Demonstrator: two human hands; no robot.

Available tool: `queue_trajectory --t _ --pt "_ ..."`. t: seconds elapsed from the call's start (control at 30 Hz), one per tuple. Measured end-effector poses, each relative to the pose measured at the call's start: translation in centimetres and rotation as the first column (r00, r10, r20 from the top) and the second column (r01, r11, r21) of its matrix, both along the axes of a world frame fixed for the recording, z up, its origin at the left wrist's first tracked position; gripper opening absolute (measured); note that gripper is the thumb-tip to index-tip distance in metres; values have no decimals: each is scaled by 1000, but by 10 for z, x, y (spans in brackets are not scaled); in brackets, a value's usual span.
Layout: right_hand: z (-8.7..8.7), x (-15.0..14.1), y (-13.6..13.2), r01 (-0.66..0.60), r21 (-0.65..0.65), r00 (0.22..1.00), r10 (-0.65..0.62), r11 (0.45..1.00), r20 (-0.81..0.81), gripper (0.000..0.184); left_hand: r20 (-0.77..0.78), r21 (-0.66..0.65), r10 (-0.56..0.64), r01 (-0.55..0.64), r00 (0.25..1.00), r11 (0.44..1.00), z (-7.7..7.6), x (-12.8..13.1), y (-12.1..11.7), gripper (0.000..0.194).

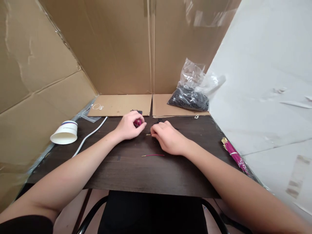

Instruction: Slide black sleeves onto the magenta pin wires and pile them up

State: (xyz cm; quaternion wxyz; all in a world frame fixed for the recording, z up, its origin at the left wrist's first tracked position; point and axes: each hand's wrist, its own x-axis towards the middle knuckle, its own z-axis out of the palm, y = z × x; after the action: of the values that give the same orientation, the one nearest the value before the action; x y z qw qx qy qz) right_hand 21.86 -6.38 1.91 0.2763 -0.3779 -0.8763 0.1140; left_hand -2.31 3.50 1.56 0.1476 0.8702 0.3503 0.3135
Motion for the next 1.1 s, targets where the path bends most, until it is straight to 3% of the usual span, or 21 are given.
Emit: queue_trajectory --t 0.1,0.2,0.33,0.53,1.1 --pt "-14 8 16 112 52 977 -100 992 -189 8 -53 -19 -240 239 969 971 -5 0 -3 16" --pt "-26 14 26 216 51 935 -192 975 -299 8 -109 -74 -313 306 943 949 -5 0 -3 19" --pt "-32 16 29 281 39 908 -252 959 -336 10 -146 -107 -327 314 934 943 -3 0 -3 17" --pt "-29 11 25 267 42 917 -240 963 -319 11 -227 -129 -322 299 919 945 1 3 -7 15" --pt "-32 9 26 254 12 918 -237 967 -318 14 -366 -12 -308 327 878 945 2 5 -10 20"
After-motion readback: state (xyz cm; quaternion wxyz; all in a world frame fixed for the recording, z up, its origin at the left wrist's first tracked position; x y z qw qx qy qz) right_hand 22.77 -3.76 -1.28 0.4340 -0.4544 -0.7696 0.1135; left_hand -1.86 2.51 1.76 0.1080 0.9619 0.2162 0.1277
